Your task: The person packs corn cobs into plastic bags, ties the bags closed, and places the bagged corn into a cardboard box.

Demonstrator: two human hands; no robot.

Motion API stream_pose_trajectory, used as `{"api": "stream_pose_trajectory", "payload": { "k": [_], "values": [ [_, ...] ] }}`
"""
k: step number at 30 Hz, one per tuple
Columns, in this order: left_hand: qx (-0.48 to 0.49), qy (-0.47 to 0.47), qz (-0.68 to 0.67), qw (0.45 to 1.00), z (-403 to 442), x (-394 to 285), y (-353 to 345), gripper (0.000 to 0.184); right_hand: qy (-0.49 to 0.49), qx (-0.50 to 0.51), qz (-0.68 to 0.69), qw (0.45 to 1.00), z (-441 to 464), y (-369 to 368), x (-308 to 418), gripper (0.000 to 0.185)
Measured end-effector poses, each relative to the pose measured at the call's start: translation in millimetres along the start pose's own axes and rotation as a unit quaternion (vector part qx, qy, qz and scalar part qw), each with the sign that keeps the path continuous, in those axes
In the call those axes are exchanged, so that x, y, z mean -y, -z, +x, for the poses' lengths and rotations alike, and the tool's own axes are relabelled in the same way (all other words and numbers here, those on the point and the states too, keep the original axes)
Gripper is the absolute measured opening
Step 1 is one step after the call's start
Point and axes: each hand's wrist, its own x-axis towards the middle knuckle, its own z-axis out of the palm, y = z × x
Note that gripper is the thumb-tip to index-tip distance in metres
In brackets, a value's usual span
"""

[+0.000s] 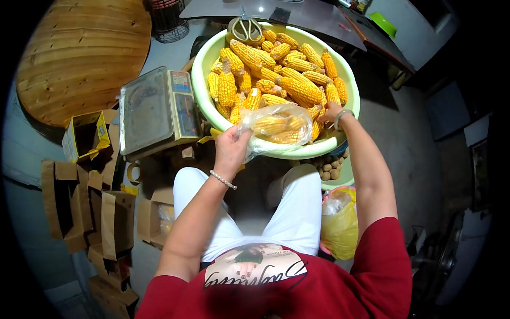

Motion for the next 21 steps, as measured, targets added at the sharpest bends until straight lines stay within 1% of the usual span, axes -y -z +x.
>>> {"api": "stream_pose_trajectory", "payload": {
  "k": [1, 3, 5, 6, 10, 12, 13, 14, 17, 19, 21],
  "values": [
    [0.001, 0.006, -0.008, 1.000, -2.0, -4.0, -2.3, 0.014, 0.011, -0.029, -0.014, 0.999, 7.3, -5.7, -2.4, 0.061],
    [-0.001, 0.012, -0.014, 1.000, -4.4, -6.9, -3.2, 0.013, -0.003, -0.030, 0.037, 0.999, 18.7, -11.1, -7.4, 0.064],
    [-0.002, 0.011, -0.003, 1.000, -4.1, -7.1, -1.4, 0.013, -0.025, -0.029, 0.120, 0.992, -7.3, -14.9, 8.8, 0.063],
    [-0.002, 0.015, -0.017, 1.000, -3.3, -7.2, -1.2, 0.013, -0.026, -0.049, 0.119, 0.991, -6.9, -16.1, 8.6, 0.060],
    [-0.018, 0.010, -0.049, 0.999, 8.2, -6.9, 0.2, 0.016, -0.047, -0.089, 0.123, 0.987, -10.7, -12.8, 10.2, 0.059],
    [-0.034, 0.003, -0.043, 0.998, 11.8, -10.1, 2.3, 0.018, 0.000, -0.095, 0.138, 0.986, 24.6, -18.0, -19.2, 0.050],
    [-0.040, -0.001, -0.037, 0.998, 12.2, -16.7, 2.0, 0.018, 0.023, -0.097, 0.145, 0.984, 20.9, -18.3, -16.3, 0.046],
    [-0.047, -0.003, -0.031, 0.998, 13.1, -21.2, 1.9, 0.018, 0.035, -0.134, 0.147, 0.979, 13.5, -15.8, -18.6, 0.041],
    [-0.052, 0.002, -0.005, 0.999, 19.5, -25.9, 2.1, 0.018, 0.130, -0.191, 0.092, 0.969, 13.0, 9.7, -28.1, 0.044],
    [-0.053, -0.006, 0.005, 0.999, 26.7, -21.3, 3.1, 0.018, 0.206, -0.265, 0.168, 0.927, -28.3, 31.8, -6.3, 0.044],
    [-0.054, -0.002, 0.017, 0.998, 30.9, -21.5, 2.6, 0.018, 0.327, -0.263, 0.230, 0.878, -41.9, 55.8, 6.3, 0.051]
  ]
}}
